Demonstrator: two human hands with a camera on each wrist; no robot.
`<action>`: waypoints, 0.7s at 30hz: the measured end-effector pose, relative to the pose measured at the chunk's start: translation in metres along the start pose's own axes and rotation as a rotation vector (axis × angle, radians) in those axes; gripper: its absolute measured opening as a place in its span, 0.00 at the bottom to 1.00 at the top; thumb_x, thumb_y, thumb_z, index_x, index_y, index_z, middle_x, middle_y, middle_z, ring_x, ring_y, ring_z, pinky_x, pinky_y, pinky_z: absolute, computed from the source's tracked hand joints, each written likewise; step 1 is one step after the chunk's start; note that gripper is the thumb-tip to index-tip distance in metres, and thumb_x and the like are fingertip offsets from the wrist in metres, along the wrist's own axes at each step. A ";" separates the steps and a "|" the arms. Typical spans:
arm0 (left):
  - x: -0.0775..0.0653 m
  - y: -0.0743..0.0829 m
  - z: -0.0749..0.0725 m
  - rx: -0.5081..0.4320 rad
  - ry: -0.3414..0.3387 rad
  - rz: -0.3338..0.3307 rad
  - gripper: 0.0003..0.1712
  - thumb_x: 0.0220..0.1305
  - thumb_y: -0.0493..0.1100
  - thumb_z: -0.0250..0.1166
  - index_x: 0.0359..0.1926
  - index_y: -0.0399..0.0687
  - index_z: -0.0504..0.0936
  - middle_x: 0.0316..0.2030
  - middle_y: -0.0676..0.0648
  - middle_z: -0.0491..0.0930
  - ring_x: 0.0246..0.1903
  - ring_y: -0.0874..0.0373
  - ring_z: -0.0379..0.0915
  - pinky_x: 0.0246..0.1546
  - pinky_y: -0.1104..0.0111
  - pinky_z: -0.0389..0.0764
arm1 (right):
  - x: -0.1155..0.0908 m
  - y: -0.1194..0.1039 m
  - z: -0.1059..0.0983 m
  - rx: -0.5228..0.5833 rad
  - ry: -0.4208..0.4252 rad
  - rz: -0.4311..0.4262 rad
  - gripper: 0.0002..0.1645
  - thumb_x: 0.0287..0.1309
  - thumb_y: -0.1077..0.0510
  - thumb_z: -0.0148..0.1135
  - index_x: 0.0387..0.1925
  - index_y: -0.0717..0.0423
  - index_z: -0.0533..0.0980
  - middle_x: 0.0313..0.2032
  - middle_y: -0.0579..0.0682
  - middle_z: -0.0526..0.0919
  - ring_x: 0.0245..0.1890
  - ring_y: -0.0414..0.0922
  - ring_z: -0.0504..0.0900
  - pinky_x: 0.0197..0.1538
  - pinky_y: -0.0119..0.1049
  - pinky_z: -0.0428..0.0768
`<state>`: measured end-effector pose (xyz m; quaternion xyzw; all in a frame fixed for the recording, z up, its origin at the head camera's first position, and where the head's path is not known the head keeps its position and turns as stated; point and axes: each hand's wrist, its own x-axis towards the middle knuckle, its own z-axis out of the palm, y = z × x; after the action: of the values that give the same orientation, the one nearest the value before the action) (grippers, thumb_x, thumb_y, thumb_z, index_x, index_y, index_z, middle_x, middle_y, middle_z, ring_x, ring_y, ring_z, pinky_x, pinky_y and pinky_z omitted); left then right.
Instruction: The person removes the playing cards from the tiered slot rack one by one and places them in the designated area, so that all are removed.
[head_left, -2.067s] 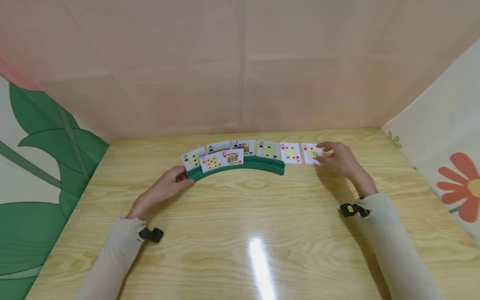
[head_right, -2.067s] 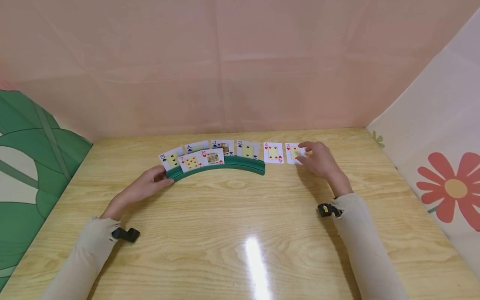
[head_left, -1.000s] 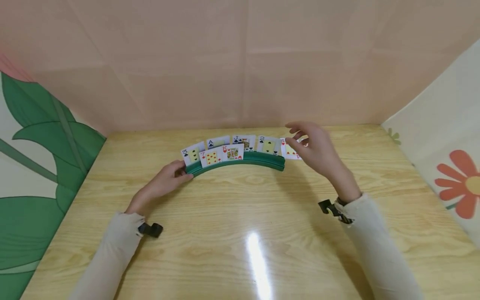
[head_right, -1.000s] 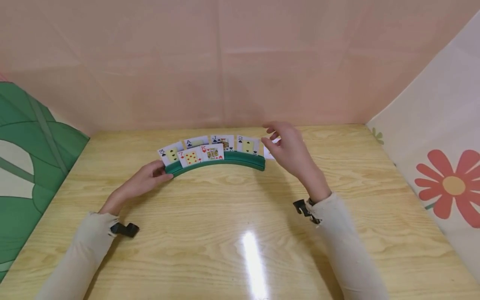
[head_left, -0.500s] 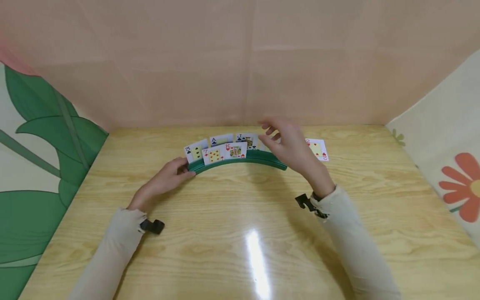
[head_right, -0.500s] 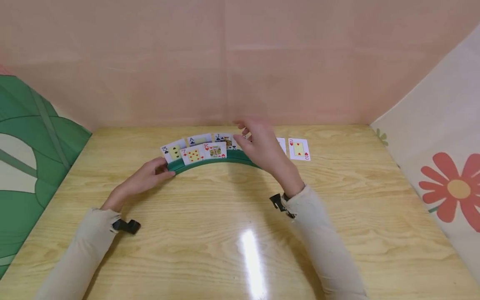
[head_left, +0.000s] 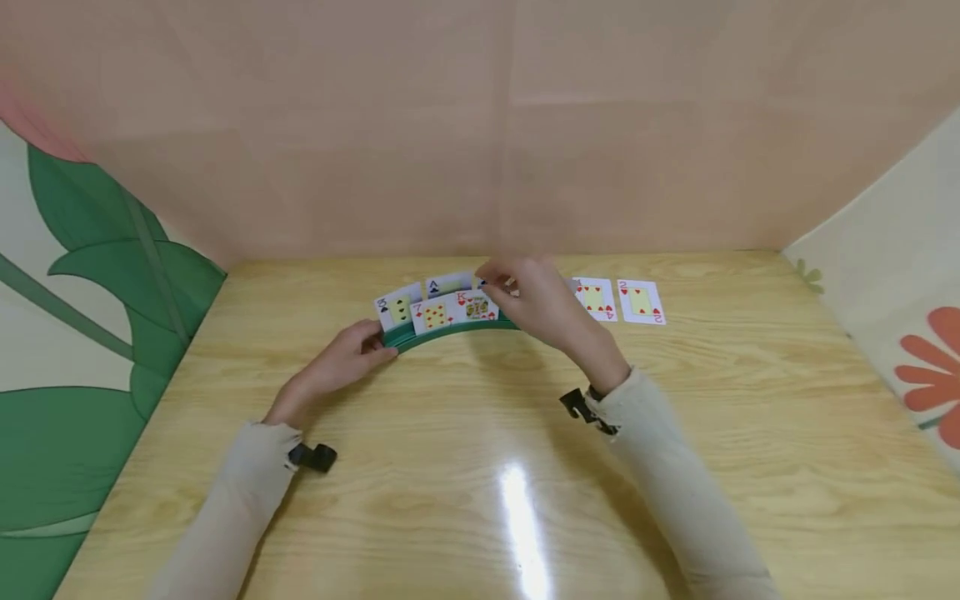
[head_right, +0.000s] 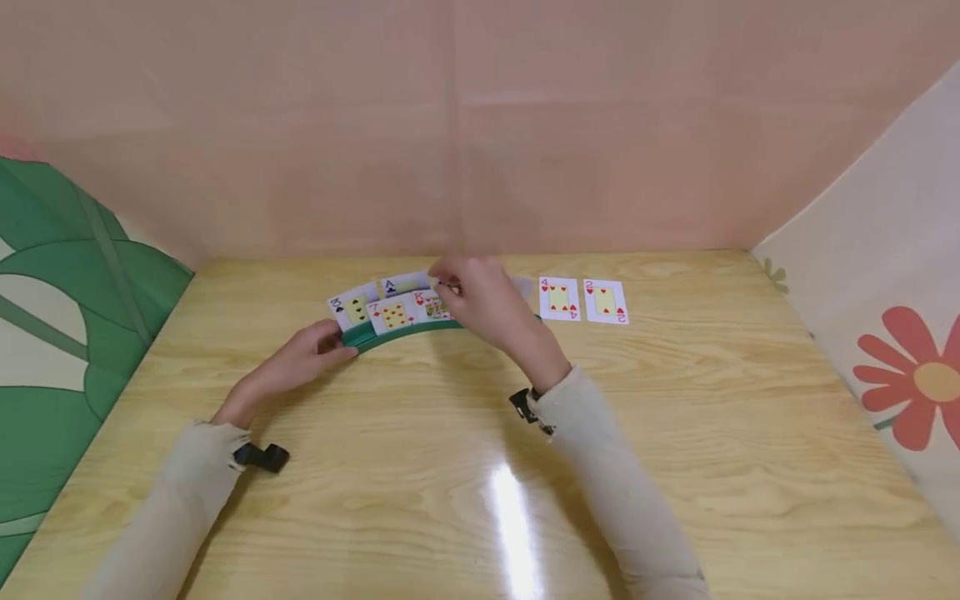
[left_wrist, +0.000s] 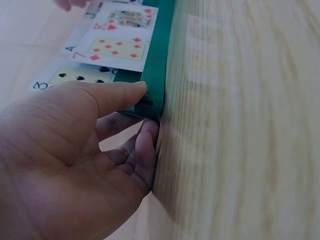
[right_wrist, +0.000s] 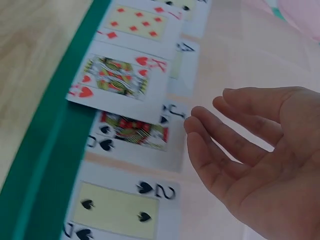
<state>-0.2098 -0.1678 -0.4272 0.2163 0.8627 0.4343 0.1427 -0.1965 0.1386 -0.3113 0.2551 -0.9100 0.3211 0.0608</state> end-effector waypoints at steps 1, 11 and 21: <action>-0.001 -0.001 0.000 0.002 0.003 -0.006 0.22 0.73 0.43 0.59 0.63 0.38 0.73 0.46 0.41 0.74 0.43 0.51 0.68 0.45 0.61 0.72 | 0.000 0.000 0.003 -0.012 -0.014 0.001 0.13 0.67 0.63 0.61 0.50 0.62 0.82 0.46 0.55 0.86 0.43 0.45 0.84 0.47 0.39 0.81; -0.004 -0.003 -0.004 0.016 0.014 -0.024 0.22 0.73 0.42 0.59 0.64 0.39 0.72 0.46 0.42 0.74 0.43 0.51 0.68 0.45 0.60 0.72 | 0.007 0.002 0.021 -0.085 -0.051 0.004 0.16 0.66 0.64 0.60 0.55 0.62 0.80 0.48 0.56 0.85 0.43 0.46 0.84 0.44 0.38 0.82; -0.001 -0.004 -0.005 0.017 0.007 -0.018 0.22 0.73 0.42 0.60 0.63 0.40 0.73 0.45 0.43 0.74 0.43 0.52 0.68 0.44 0.60 0.72 | 0.006 0.006 0.029 -0.165 -0.056 -0.020 0.09 0.65 0.61 0.65 0.44 0.60 0.85 0.37 0.51 0.84 0.37 0.44 0.80 0.40 0.39 0.80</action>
<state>-0.2122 -0.1738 -0.4273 0.2081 0.8689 0.4262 0.1416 -0.2032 0.1227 -0.3355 0.2673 -0.9320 0.2374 0.0595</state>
